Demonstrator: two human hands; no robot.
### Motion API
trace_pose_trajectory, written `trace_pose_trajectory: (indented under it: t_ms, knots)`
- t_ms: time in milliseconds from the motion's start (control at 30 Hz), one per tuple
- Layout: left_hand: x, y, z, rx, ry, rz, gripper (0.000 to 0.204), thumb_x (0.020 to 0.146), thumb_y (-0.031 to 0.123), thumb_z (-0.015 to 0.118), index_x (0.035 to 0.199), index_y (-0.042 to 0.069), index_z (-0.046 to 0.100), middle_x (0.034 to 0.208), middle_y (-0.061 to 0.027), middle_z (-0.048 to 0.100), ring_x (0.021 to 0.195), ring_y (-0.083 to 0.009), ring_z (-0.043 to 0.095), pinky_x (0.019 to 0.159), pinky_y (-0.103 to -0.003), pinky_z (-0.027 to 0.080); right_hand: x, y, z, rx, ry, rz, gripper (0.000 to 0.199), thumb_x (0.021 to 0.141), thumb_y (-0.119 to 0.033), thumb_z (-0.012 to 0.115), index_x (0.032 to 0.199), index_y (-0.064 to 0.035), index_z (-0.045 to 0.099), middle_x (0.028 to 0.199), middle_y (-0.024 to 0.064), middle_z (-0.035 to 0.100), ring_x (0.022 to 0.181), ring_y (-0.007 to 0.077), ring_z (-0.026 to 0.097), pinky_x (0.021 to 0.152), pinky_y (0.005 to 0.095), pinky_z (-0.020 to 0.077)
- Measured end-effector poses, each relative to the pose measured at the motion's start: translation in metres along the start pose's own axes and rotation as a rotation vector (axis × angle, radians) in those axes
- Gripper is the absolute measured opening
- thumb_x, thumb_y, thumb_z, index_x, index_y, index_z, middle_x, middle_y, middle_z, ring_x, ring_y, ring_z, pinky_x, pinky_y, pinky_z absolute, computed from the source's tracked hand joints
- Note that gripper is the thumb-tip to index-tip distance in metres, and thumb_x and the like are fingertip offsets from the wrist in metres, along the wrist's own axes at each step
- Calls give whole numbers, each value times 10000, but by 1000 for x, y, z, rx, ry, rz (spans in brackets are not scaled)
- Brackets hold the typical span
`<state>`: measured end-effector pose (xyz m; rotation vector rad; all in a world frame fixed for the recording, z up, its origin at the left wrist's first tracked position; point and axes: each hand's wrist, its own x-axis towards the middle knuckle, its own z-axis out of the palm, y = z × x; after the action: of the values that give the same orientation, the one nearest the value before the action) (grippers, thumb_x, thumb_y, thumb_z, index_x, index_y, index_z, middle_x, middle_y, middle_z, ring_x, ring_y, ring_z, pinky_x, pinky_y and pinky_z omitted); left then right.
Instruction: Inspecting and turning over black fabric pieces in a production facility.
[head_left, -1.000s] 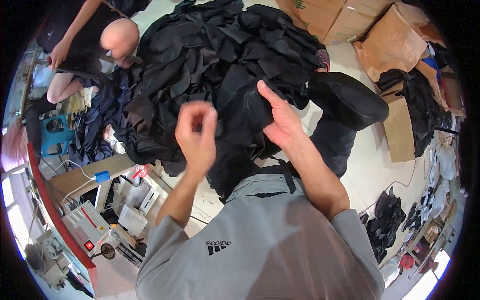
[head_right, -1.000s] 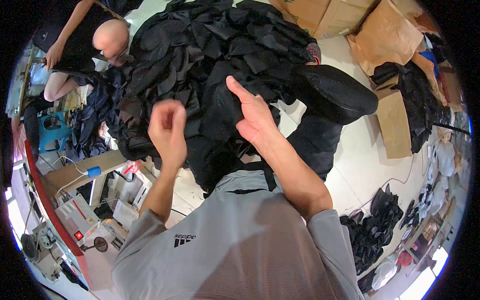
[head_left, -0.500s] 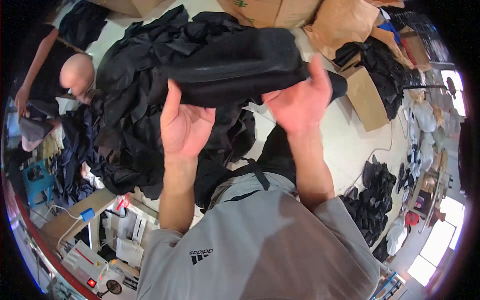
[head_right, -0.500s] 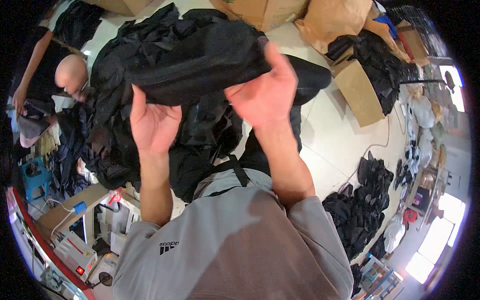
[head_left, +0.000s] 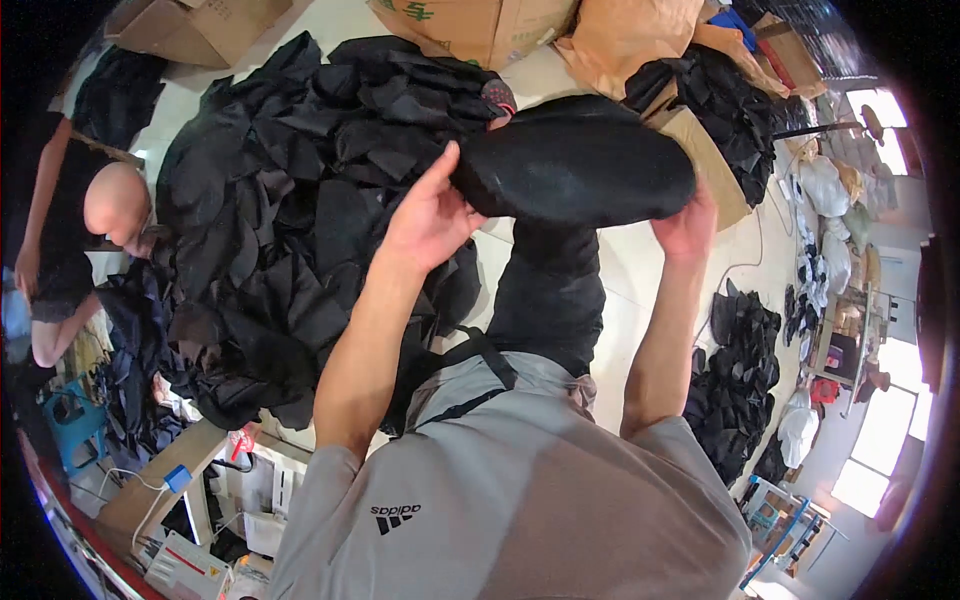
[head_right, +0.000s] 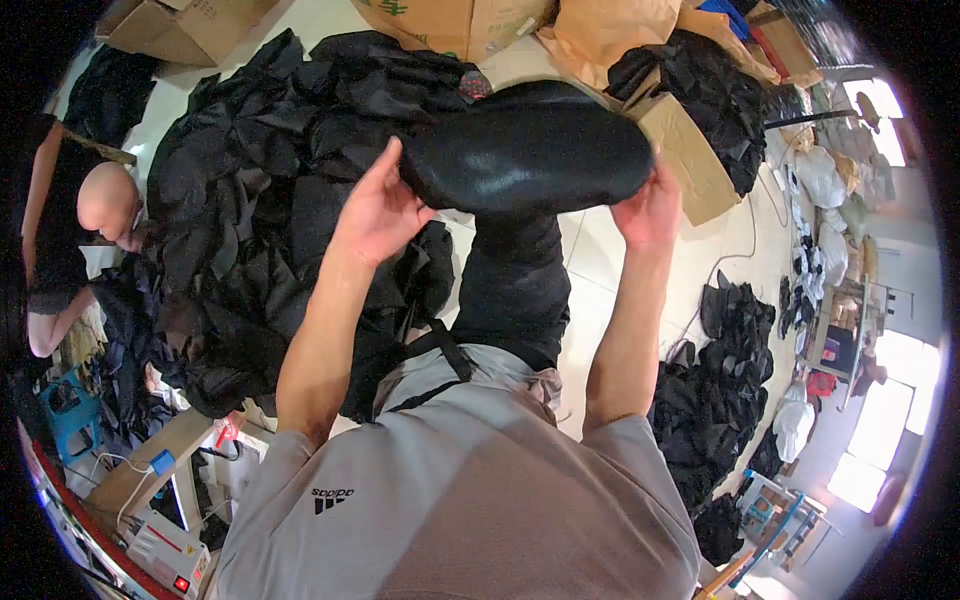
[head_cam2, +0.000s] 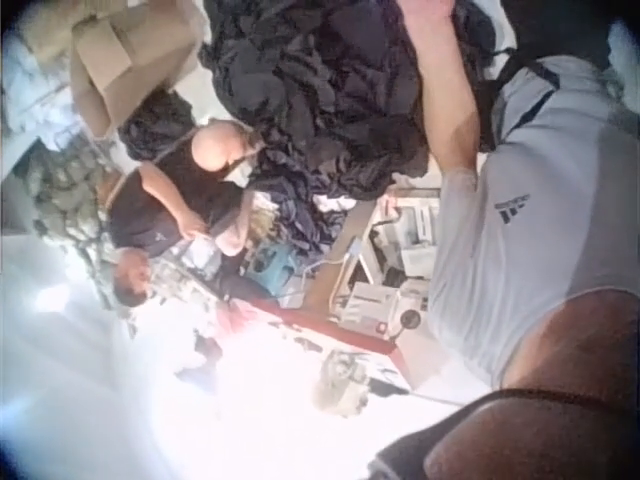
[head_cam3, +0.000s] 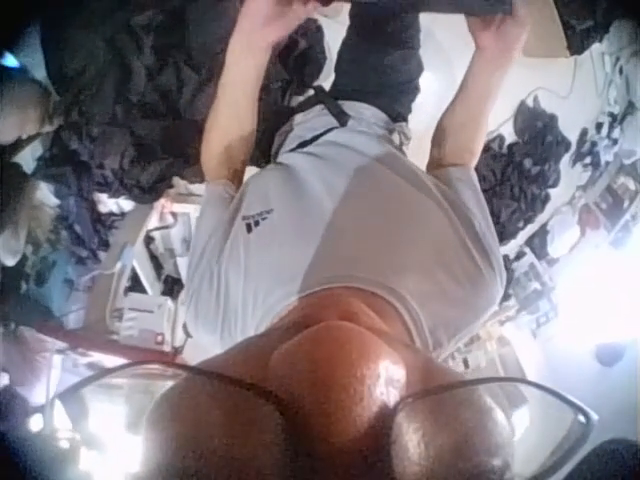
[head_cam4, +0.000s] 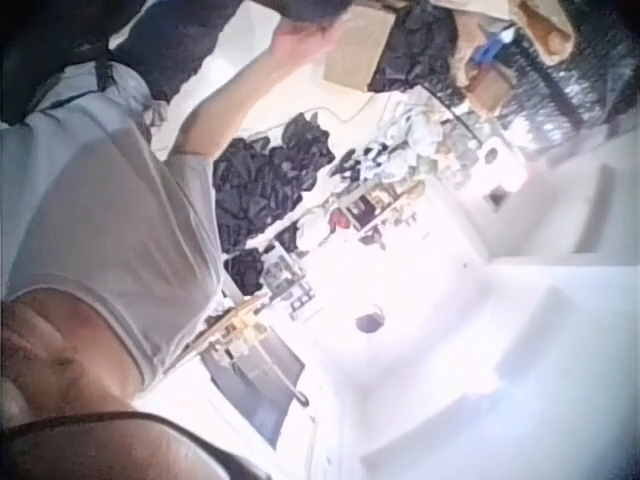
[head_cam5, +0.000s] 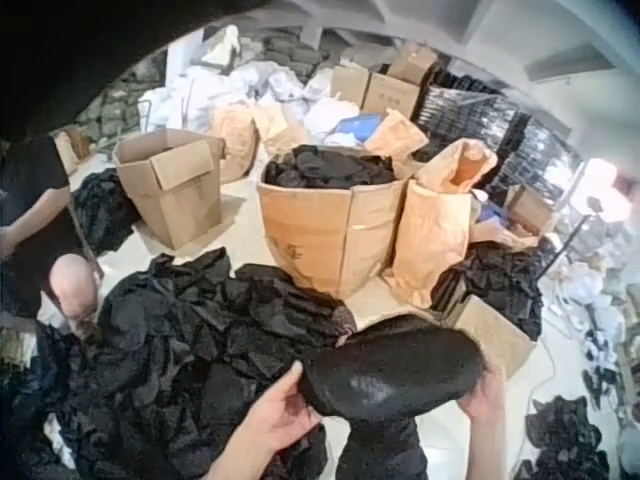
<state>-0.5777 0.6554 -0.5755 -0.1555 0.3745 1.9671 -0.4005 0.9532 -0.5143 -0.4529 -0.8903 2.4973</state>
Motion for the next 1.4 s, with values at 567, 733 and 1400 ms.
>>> trace_pose_trajectory:
  t_ms: [567, 733, 1400]
  knots:
    - [27, -29, -109, 930, 683, 560, 262, 886, 271, 758, 932, 53, 621, 830, -31, 609, 759, -205, 593, 713, -355, 489, 44, 36, -131, -282, 666, 170, 219, 1027, -196, 543, 1161, -57, 646, 995, 45, 709, 803, 140, 659, 698, 262, 584]
    - [-42, 33, -228, 1835, 1557, 447, 522, 784, 301, 797, 1152, 2, 576, 1136, -205, 609, 1117, -409, 568, 926, -482, 481, -6, 53, -113, -408, 703, -93, 191, 986, -164, 597, 1101, -21, 651, 972, 38, 623, 706, 117, 551, 648, 243, 487]
    - [-232, 73, -30, 1471, 880, 1240, 384, 994, 148, 439, 1295, -40, 585, 1275, -151, 642, 1170, -274, 603, 1032, -375, 453, -27, 246, 141, -710, -315, 316, 614, 1039, -498, 461, 1432, -26, 458, 1323, 133, 606, 1159, 214, 615, 1045, 398, 442]
